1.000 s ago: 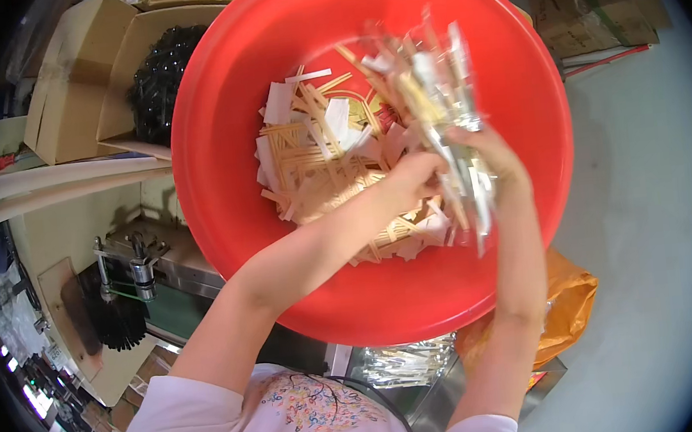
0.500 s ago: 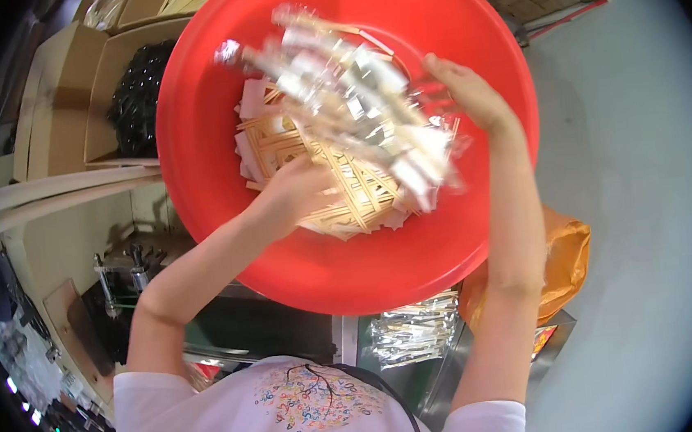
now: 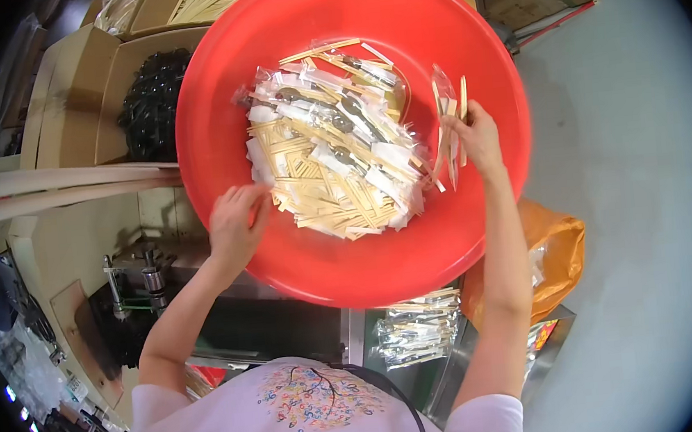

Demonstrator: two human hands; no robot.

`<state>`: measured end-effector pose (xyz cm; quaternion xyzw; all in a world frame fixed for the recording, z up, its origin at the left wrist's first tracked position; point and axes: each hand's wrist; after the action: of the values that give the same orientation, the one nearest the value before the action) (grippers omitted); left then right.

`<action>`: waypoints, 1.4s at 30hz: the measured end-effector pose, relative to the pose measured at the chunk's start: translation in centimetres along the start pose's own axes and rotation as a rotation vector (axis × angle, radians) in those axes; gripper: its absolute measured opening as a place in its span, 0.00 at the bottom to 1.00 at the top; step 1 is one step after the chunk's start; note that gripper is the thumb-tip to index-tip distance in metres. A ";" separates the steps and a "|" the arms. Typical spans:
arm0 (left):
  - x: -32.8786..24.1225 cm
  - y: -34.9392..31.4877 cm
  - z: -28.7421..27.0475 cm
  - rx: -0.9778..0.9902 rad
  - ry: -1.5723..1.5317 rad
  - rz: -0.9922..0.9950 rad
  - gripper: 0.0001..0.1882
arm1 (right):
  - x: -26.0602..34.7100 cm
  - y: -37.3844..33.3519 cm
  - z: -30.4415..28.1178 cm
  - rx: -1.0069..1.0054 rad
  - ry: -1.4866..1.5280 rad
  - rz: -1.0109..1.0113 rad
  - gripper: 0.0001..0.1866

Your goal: Sorting and bundling incense sticks from a large bowl and placing them onto a packaging machine conveyor.

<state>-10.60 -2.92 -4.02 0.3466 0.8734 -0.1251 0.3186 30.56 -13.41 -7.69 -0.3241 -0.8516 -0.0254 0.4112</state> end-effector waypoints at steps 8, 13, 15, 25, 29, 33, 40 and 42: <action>-7.7 9.1 3.1 0.108 -1.300 -0.170 0.24 | 15.7 -7.5 1.0 0.641 0.312 0.017 0.10; -5.3 7.7 0.4 -0.140 -1.315 -0.336 0.11 | 9.1 -9.7 2.9 0.012 -0.327 -0.006 0.11; -4.0 7.1 0.1 -0.224 -1.297 -0.341 0.10 | 12.7 -13.8 5.8 0.031 -0.090 -0.002 0.09; -4.3 7.7 -0.7 -0.085 -1.753 -0.429 0.11 | 16.0 -18.4 10.8 0.419 0.468 0.021 0.11; -3.1 8.0 -0.7 0.166 -1.952 -0.449 0.16 | 16.3 -17.7 10.8 0.699 0.470 0.094 0.17; -3.3 8.6 -1.6 0.174 -1.827 -0.510 0.18 | 17.3 -18.2 10.4 0.686 0.725 0.197 0.16; -3.7 9.2 0.1 0.027 -1.880 -0.419 0.12 | 17.0 -18.4 9.7 0.128 0.078 0.138 0.18; -4.2 9.0 0.0 -0.028 -1.836 -0.446 0.12 | 17.2 -18.8 10.0 0.002 -0.186 -0.188 0.19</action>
<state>-2.14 1.45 -1.30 -0.0663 0.3285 -0.3966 0.8547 5.12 -16.02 2.22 -0.2434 -0.9127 -0.0328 0.3267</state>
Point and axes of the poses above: each hand's wrist, its own y-axis towards the middle knuckle, its own z-axis out of the palm, x = y × z, and after that the axes turned 1 degree about -y, right-handed
